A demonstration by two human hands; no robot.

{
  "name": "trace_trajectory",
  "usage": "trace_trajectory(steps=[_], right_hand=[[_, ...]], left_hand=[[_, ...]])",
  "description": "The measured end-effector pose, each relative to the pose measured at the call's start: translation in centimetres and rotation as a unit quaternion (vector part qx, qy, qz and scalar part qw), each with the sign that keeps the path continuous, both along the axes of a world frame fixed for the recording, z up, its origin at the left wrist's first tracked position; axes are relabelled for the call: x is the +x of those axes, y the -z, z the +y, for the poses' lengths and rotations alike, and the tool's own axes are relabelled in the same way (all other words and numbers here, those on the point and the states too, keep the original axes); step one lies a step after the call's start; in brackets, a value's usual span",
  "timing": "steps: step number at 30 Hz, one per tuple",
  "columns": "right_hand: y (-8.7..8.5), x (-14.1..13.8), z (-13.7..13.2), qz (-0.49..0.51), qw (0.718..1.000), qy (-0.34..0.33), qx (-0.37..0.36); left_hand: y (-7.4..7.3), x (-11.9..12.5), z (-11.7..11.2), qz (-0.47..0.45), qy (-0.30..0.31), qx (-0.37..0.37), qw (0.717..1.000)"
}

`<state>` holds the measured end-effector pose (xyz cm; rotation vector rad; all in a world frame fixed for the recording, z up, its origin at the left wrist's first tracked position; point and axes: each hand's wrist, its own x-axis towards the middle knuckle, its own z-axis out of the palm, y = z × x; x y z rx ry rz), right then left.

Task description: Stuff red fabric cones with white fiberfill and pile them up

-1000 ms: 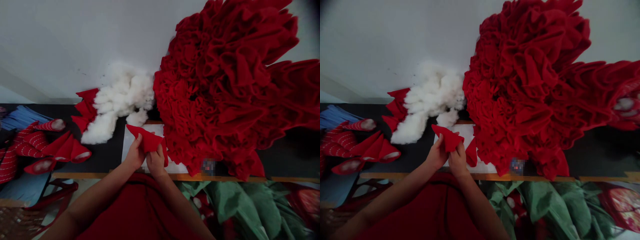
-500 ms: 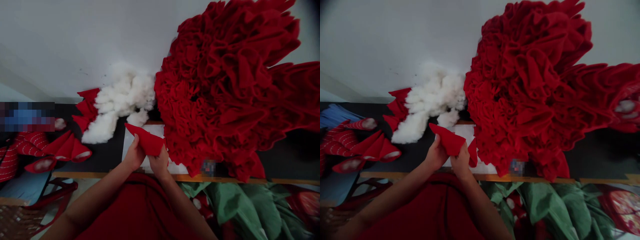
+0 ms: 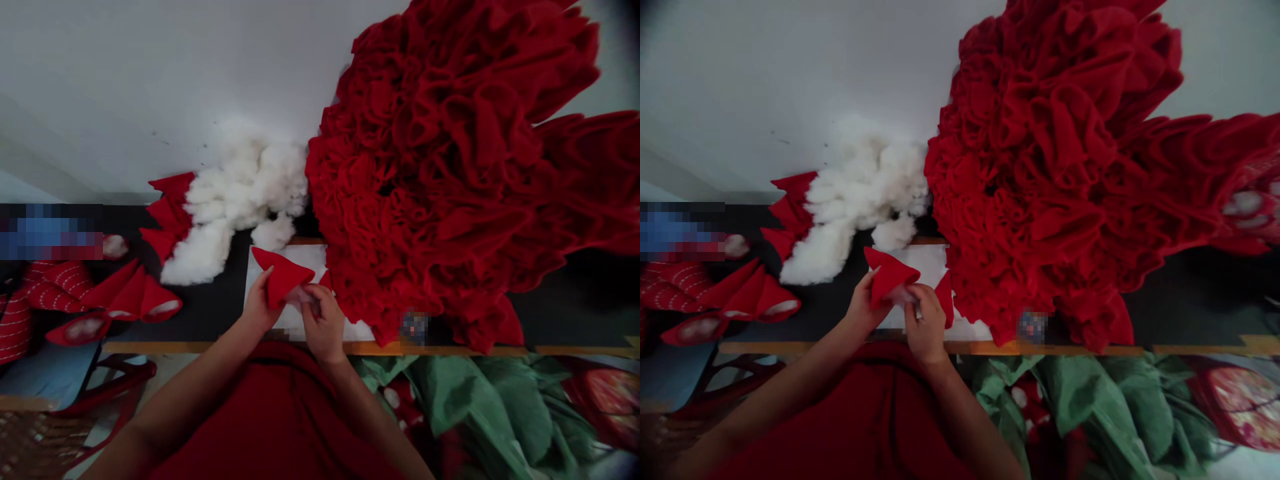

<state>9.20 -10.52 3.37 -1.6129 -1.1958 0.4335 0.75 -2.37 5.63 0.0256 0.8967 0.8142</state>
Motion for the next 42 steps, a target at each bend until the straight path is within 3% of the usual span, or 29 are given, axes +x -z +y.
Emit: trace_trajectory(steps=[4, 8, 9, 13, 19, 23, 24, 26, 28, 29, 32, 35, 40, 42], right_hand=[[-0.4, 0.2, 0.6, -0.076, 0.996, -0.011, 0.054], [-0.1, 0.9, 1.2, -0.011, 0.993, 0.113, 0.032], [0.1, 1.1, 1.3, 0.030, 0.994, 0.105, 0.005], [0.6, 1.9, 1.5, 0.156, 0.983, -0.050, -0.080], [1.2, 2.7, 1.7, 0.123, 0.992, 0.015, -0.030], [0.7, 3.0, 1.9, 0.121, 0.991, -0.061, -0.001], [0.6, 2.8, 1.8, 0.133, 0.990, -0.049, -0.005], [0.7, 2.3, 1.5, 0.157, 0.987, 0.039, -0.017], [1.0, 1.6, 1.0, 0.170, 0.976, 0.134, -0.038], [1.1, 1.1, 0.7, 0.177, 0.971, 0.150, -0.055], [1.2, -0.1, -0.1, 0.227, 0.964, 0.095, -0.101], [0.7, -0.8, -0.5, 0.253, 0.963, 0.053, -0.079], [-0.3, 0.6, -0.5, 0.176, 0.983, -0.044, -0.018], [-0.5, 1.4, -0.5, 0.108, 0.993, -0.053, 0.012]], left_hand=[[0.1, 0.5, -1.0, 0.041, 0.033, 0.075, 0.996], [0.0, 0.3, -1.0, 0.057, 0.055, 0.034, 0.996], [0.0, 0.2, -0.9, 0.058, 0.058, 0.021, 0.996], [0.4, -0.1, -0.8, 0.056, 0.092, 0.035, 0.994], [1.0, -0.7, -1.2, 0.080, 0.073, 0.184, 0.977], [0.9, -1.0, -0.5, 0.030, 0.077, 0.113, 0.990], [0.8, -0.9, -0.2, 0.023, 0.074, 0.085, 0.993], [0.5, -0.6, 0.4, 0.010, 0.065, 0.042, 0.997], [0.2, -0.2, 0.9, -0.005, 0.045, 0.024, 0.999], [0.1, 0.0, 1.1, -0.012, 0.032, 0.024, 0.999], [0.1, 0.3, 1.5, -0.021, 0.005, 0.039, 0.999], [0.4, 0.3, 1.6, -0.014, 0.003, 0.038, 0.999], [0.3, -0.2, 1.8, -0.028, 0.003, 0.035, 0.999], [0.2, -0.2, 1.9, -0.052, -0.008, 0.044, 0.998]])
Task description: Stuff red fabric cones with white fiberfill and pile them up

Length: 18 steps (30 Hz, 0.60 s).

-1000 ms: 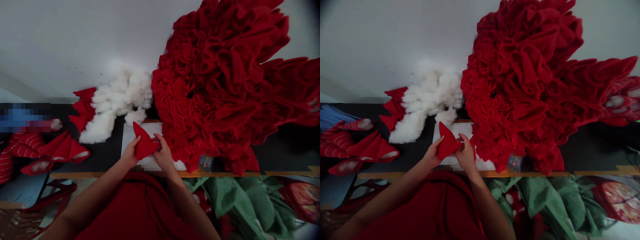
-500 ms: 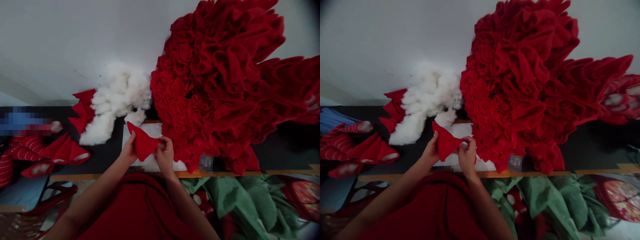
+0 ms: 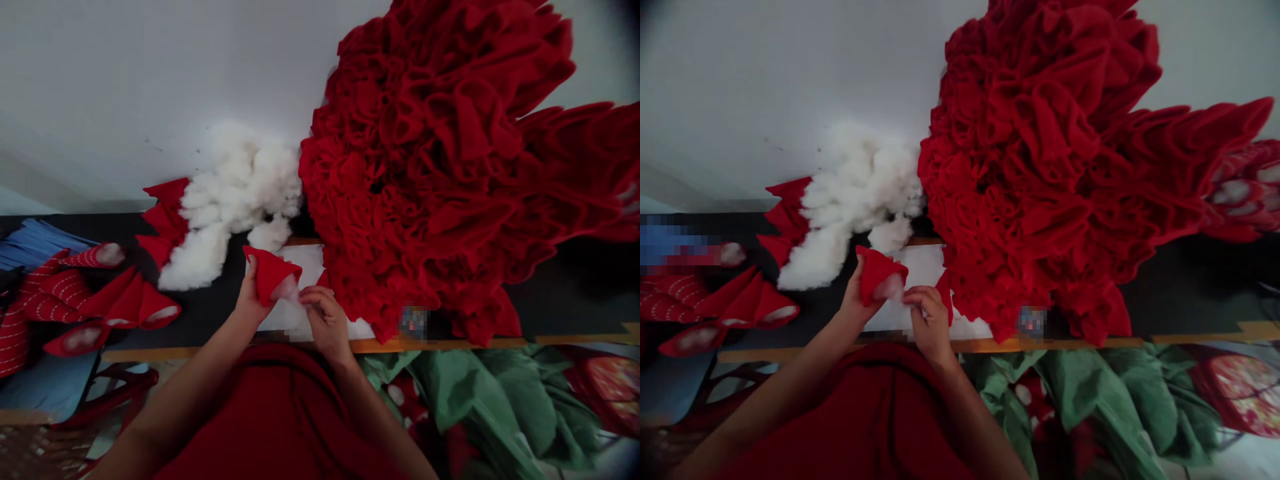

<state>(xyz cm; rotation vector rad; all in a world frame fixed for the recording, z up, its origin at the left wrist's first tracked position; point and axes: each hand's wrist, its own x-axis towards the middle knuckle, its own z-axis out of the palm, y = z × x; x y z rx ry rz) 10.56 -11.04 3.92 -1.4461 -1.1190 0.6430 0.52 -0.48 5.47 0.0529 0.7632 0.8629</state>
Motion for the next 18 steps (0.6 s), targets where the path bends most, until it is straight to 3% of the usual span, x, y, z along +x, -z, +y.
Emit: trace_trajectory(steps=[5, 8, 11, 16, 18], right_hand=[[-0.6, -0.4, 0.3, -0.186, 0.972, 0.130, 0.056], [-0.8, -1.3, 0.9, -0.225, 0.955, 0.175, 0.082], [-0.6, -1.7, 1.4, -0.210, 0.959, 0.166, 0.095], [-0.2, -1.7, 1.9, -0.083, 0.976, 0.183, 0.087], [-0.1, -1.7, 1.9, -0.090, 0.977, 0.168, 0.093]], left_hand=[[0.0, 0.5, -0.2, 0.007, 0.002, -0.020, 1.000], [-0.2, 0.9, -0.5, 0.005, 0.030, -0.020, 0.999], [-0.4, 1.1, -0.9, 0.002, 0.057, -0.024, 0.998], [-0.7, 1.1, -1.3, 0.013, 0.054, -0.014, 0.998], [-0.7, 1.0, -1.3, 0.009, 0.057, -0.009, 0.998]])
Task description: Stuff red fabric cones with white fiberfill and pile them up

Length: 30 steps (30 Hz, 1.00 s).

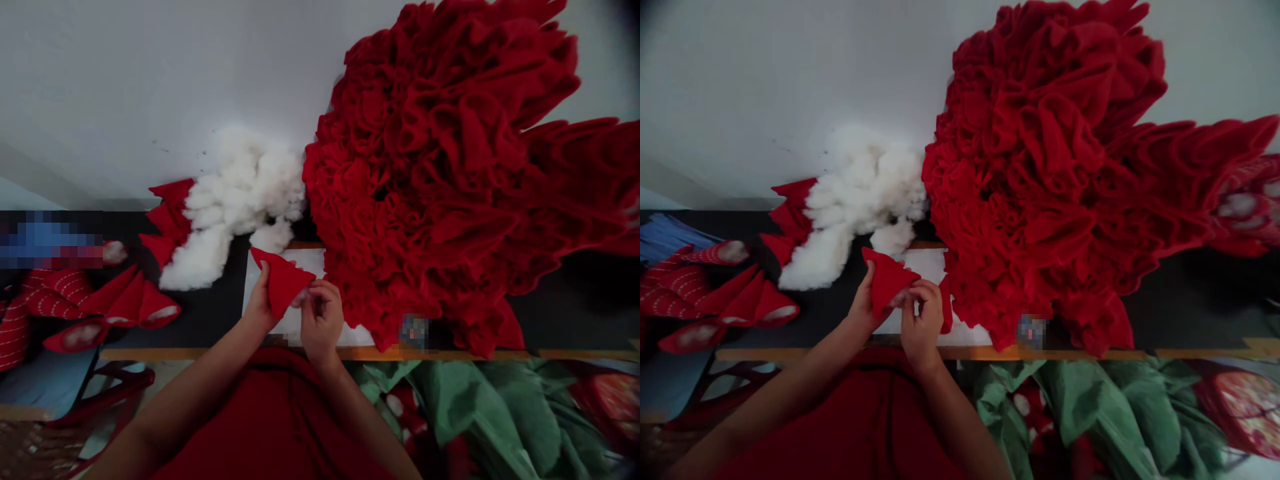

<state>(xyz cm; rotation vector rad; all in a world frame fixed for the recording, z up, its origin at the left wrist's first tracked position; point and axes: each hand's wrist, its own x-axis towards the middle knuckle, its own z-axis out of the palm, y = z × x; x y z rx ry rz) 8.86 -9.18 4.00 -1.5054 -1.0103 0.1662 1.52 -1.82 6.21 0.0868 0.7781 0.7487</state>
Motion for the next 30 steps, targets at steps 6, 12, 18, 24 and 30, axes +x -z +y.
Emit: trace_trajectory(steps=[6, 12, 18, 24, 30], right_hand=[[0.4, 0.2, -0.8, -0.155, 0.985, 0.029, -0.065], [0.8, -1.0, -1.4, -0.130, 0.986, -0.054, -0.092], [0.7, -0.5, -1.1, -0.167, 0.970, -0.166, -0.057], [1.5, -0.5, -0.9, -0.194, 0.954, -0.194, -0.122], [0.8, -1.2, -0.3, -0.205, 0.921, -0.286, -0.170]], left_hand=[[-0.2, 0.0, -0.1, 0.014, 0.000, -0.010, 1.000], [-0.3, 0.3, -0.4, 0.015, -0.016, 0.014, 1.000], [-0.6, -0.2, -0.8, 0.004, 0.043, 0.025, 0.999], [0.6, -0.6, -1.1, -0.001, 0.053, 0.034, 0.998], [1.2, -1.0, -1.4, -0.044, 0.089, 0.065, 0.993]])
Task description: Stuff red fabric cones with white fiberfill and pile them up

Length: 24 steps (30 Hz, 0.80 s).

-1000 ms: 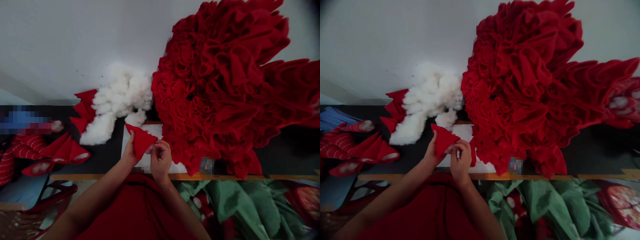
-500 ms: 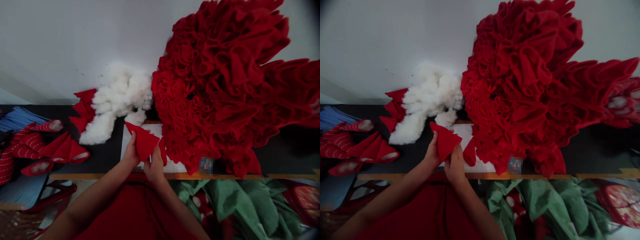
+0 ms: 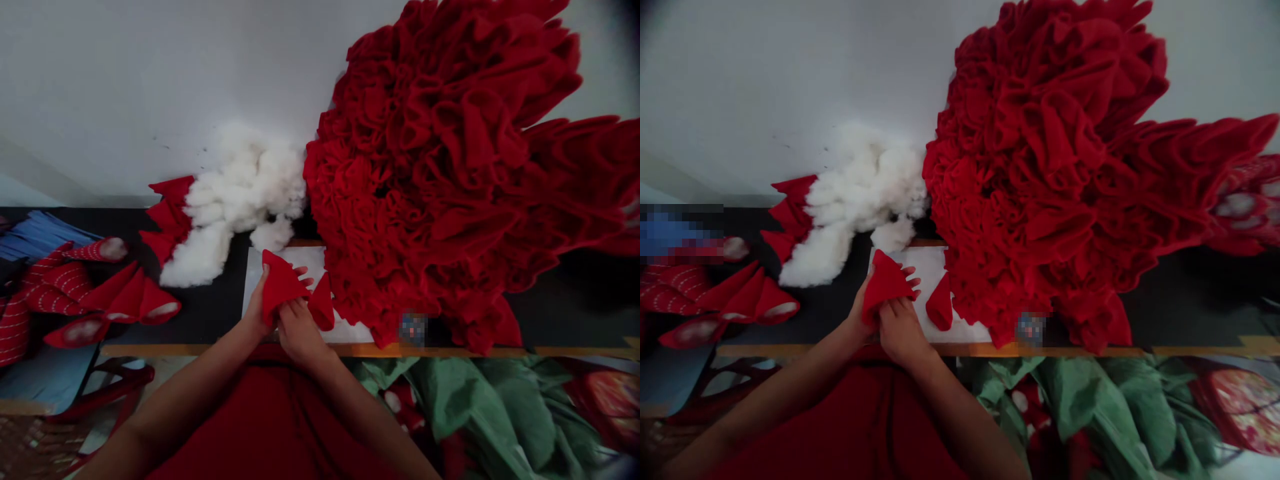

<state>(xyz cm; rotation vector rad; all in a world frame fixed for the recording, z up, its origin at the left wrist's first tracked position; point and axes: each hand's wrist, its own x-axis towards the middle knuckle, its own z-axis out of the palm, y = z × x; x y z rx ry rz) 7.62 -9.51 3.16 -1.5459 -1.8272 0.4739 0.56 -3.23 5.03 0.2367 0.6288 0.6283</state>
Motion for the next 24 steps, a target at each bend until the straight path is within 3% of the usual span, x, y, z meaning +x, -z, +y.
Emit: trace_trajectory(steps=[4, 9, 16, 24], right_hand=[[-0.7, 0.2, 0.5, 0.055, 0.998, -0.002, -0.005], [-1.4, 0.8, 0.5, 0.177, 0.984, -0.010, -0.028], [-1.9, 0.8, 0.5, 0.112, 0.993, -0.037, 0.009], [-2.0, 1.1, 0.7, 0.109, 0.991, -0.061, -0.046]], left_hand=[[-0.3, -0.3, -0.1, 0.025, 0.036, 0.008, 0.999], [0.1, -0.7, -0.3, 0.018, 0.015, 0.037, 0.999], [-0.9, -1.2, 0.8, -0.026, 0.052, 0.019, 0.998], [-0.9, -1.2, 0.8, -0.008, 0.065, -0.011, 0.998]])
